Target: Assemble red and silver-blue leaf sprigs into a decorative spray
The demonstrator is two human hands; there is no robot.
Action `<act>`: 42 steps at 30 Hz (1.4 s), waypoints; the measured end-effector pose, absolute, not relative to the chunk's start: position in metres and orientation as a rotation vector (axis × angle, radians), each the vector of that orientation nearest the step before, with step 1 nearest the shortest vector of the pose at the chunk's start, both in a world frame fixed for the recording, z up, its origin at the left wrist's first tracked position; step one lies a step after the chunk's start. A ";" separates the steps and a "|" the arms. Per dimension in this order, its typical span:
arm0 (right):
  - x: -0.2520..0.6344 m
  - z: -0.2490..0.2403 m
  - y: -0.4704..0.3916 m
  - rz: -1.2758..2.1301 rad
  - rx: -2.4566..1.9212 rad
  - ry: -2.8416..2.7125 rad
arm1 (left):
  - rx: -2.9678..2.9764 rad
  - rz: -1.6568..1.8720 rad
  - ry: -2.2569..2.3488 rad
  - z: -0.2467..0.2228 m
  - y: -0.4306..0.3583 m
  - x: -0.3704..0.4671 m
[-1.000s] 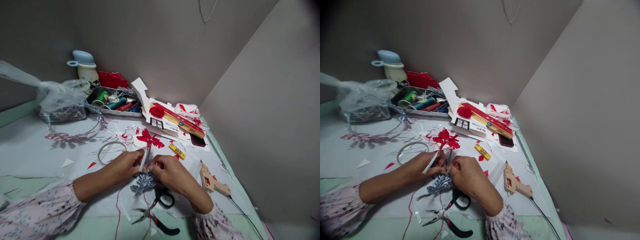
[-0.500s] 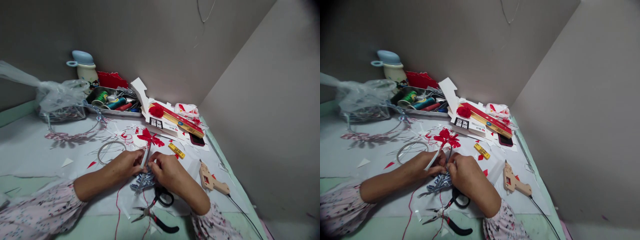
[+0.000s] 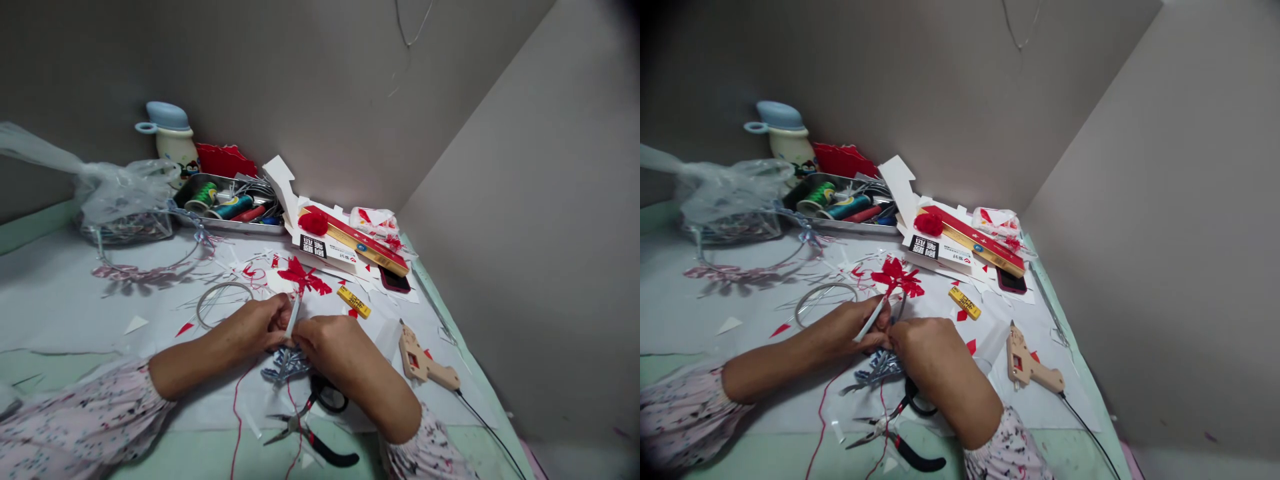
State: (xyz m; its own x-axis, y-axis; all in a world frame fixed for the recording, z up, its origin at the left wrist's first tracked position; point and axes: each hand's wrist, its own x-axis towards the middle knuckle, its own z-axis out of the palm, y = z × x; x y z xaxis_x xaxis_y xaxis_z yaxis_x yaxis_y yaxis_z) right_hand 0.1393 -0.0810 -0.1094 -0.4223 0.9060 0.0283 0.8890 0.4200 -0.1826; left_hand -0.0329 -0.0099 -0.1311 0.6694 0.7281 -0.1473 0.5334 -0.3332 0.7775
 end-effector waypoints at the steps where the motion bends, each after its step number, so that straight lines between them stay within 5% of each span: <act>1: 0.140 -0.109 -0.081 0.187 -1.599 -2.555 | 2.019 0.292 0.977 -0.131 -0.010 -0.033; 14: 0.136 -0.117 -0.078 0.036 -1.591 -2.622 | 2.003 0.292 0.976 -0.131 -0.009 -0.033; 29: 0.144 -0.109 -0.076 0.669 -1.692 -2.114 | 1.895 0.294 0.918 -0.136 -0.012 -0.035; 42: 0.131 -0.107 -0.080 0.737 -1.415 -2.071 | 2.009 0.319 0.912 -0.133 -0.015 -0.034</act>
State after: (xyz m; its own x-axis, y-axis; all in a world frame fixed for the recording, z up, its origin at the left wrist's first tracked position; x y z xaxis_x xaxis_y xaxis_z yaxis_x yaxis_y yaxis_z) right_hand 0.1310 -0.0803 -0.1067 -0.3183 0.9410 0.1145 0.6574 0.3061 -0.6885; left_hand -0.0335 -0.0146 -0.1326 0.6971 0.7076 -0.1155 0.4810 -0.3421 0.8072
